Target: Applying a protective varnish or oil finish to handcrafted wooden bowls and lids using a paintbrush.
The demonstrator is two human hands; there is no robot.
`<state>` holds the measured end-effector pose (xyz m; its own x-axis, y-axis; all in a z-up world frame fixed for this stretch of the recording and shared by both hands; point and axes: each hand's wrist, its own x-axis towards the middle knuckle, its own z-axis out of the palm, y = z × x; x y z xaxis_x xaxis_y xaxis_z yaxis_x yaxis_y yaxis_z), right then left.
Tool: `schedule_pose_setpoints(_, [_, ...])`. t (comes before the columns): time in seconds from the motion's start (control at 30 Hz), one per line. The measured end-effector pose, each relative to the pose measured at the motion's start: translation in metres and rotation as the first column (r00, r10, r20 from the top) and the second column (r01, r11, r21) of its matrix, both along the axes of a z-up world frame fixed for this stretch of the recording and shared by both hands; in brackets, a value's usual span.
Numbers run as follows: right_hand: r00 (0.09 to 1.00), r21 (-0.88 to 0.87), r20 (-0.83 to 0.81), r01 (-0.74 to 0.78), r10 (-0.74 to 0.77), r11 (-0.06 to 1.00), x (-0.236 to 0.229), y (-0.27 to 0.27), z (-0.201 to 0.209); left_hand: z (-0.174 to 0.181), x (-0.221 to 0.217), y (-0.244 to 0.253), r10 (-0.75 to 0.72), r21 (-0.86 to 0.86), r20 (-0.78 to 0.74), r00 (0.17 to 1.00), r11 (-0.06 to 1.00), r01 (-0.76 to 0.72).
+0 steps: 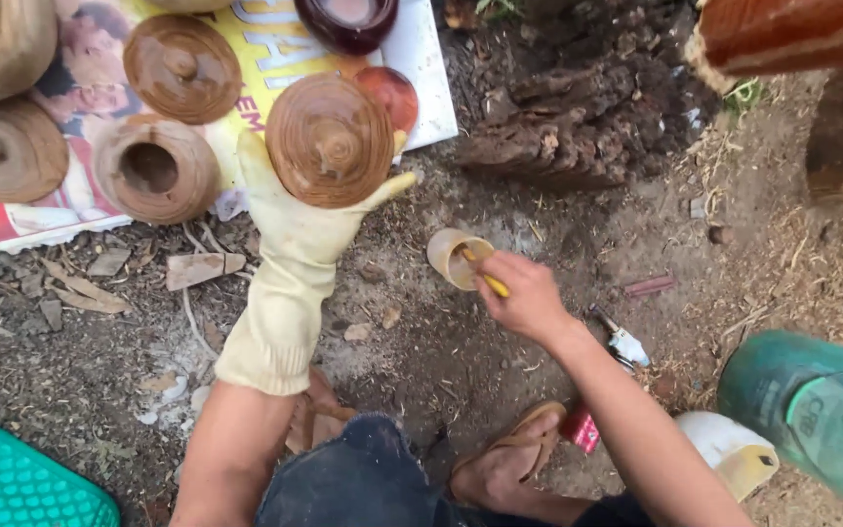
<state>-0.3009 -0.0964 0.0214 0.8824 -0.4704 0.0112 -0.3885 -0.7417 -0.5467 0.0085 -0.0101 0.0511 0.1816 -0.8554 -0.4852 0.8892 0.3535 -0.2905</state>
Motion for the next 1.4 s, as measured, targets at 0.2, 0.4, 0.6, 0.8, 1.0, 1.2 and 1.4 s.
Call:
schedule_pose_setpoints(0.2, [0.996,-0.010,0.059,-0.071,0.072,0.997,0.009,-0.013,0.039,-0.018,-0.001,-0.002,-0.037,0.148,-0.113,0.993,0.987,0.054])
schedule_pose_setpoints(0.4, [0.932,0.319,0.330,0.043,-0.153,0.947,0.036,-0.028,0.103,-0.031,-0.033,-0.017,-0.076,0.085,0.024,0.997,0.994,0.073])
schedule_pose_setpoints(0.6, [0.815,0.500,0.454,0.103,-0.361,0.860,0.073,-0.046,0.094,-0.043,-0.059,-0.015,-0.045,0.011,-0.011,0.999,0.999,0.046])
schedule_pose_setpoints(0.8, [0.713,0.532,0.533,0.138,-0.457,0.836,0.074,-0.043,0.103,-0.059,-0.061,-0.019,0.031,-0.318,0.085,0.996,0.948,-0.002])
schedule_pose_setpoints(1.0, [0.745,0.546,0.493,0.136,-0.449,0.827,0.088,-0.047,0.101,-0.065,-0.007,-0.051,0.003,-0.251,0.148,0.989,0.967,0.034])
schedule_pose_setpoints(1.2, [0.614,0.475,0.642,0.151,-0.459,0.867,0.083,-0.061,0.112,0.010,-0.018,-0.017,-0.588,0.646,0.754,0.292,0.744,-0.171])
schedule_pose_setpoints(1.4, [0.786,-0.266,0.593,-0.016,0.177,0.964,0.109,-0.008,0.082,-0.041,-0.063,-0.033,-0.026,0.280,0.812,0.583,0.894,-0.350])
